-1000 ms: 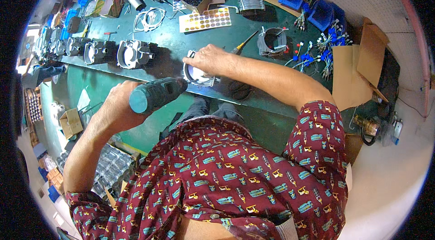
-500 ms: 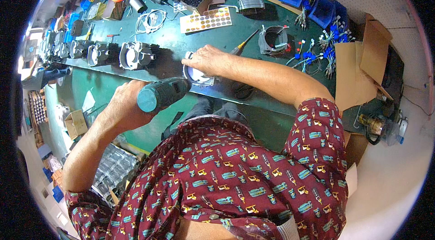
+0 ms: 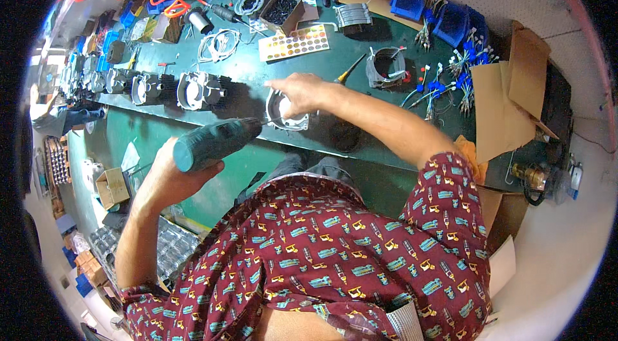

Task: The person uses a cordless drill to fasten screws into a circular metal housing on a workbench. They repeatedly pick up screws, align them, and drive them in, then place the finished unit aside and repeat the process with another unit.

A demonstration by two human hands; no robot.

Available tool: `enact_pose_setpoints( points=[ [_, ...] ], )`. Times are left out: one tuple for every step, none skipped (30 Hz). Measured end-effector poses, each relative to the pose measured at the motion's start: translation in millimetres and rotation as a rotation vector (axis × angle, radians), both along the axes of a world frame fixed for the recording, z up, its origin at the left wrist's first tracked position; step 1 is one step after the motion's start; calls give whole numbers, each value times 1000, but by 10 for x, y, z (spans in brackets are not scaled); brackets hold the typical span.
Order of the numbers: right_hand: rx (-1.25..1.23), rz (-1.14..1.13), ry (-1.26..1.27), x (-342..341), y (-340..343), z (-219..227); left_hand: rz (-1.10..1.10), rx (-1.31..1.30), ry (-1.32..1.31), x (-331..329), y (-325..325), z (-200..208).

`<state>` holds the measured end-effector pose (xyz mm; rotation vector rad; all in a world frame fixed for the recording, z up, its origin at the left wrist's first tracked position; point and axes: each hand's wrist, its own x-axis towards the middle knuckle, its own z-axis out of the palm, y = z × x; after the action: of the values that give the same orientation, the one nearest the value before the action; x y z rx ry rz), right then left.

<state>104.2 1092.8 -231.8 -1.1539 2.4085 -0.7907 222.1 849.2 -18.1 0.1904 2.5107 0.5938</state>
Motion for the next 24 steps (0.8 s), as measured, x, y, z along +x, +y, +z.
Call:
enact_pose_setpoints(
  points=[
    [-150, -172, -272, -91, 57, -80, 75, 94, -24, 32, -38, 28],
    [-302, -333, -547, -175, 96, -135, 158, 169, -30, 106, -88, 20],
    [-612, -627, -917, -124, 132, -83, 236, 247, -37, 178, -150, -35],
    [-758, -790, -1063, -100, 194, -18, 313, 326, -46, 246, -203, -104],
    [-846, -823, -1131, -73, 235, -20, 356, 429, -16, 335, -242, -165],
    [-935, -856, -1198, -57, 279, -36, 382, 431, 6, 417, -305, -251],
    [-1027, -804, -1274, 2, 322, -72, 407, 433, 28, 501, -384, -347],
    [-1054, -799, -1315, 46, 300, -60, 436, 440, 50, 596, -453, -452],
    [-1089, -799, -1352, 85, 303, -44, 481, 377, 7, 656, -484, -535],
    [-1123, -799, -1390, 115, 305, -31, 511, 438, 18, 692, -479, -586],
    [-1171, -798, -1414, 140, 296, -41, 539, 500, 30, 720, -466, -629],
    [-1191, -822, -1414, 148, 292, -47, 568, 561, 42, 742, -456, -670],
    [-1174, -823, -1393, 140, 287, -52, 606, 615, 41, 756, -454, -710],
    [-1157, -823, -1373, 133, 276, -42, 621, 616, 24, 765, -461, -745],
    [-1121, -823, -1347, 140, 257, -34, 637, 617, 7, 773, -469, -776],
    [-1085, -822, -1320, 165, 233, -25, 653, 618, -10, 780, -474, -789],
    [-1050, -818, -1289, 168, 219, -5, 658, 628, -20, 770, -472, -787],
    [-1049, -793, -1289, 173, 222, -29, 662, 638, -31, 759, -463, -779],
    [-1030, -764, -1268, 182, 224, -40, 666, 647, -41, 744, -452, -776],
    [-1011, -736, -1251, 203, 215, -31, 675, 670, -38, 742, -442, -777],
    [-1007, -731, -1267, 213, 210, -18, 684, 693, -34, 739, -429, -779],
    [-1003, -726, -1283, 218, 202, -2, 693, 716, -31, 735, -413, -780],
    [-1001, -723, -1299, 227, 195, 13, 699, 736, -37, 726, -388, -772],
    [-1021, -698, -1328, 235, 189, 27, 706, 756, -42, 712, -358, -755]
  ],
)
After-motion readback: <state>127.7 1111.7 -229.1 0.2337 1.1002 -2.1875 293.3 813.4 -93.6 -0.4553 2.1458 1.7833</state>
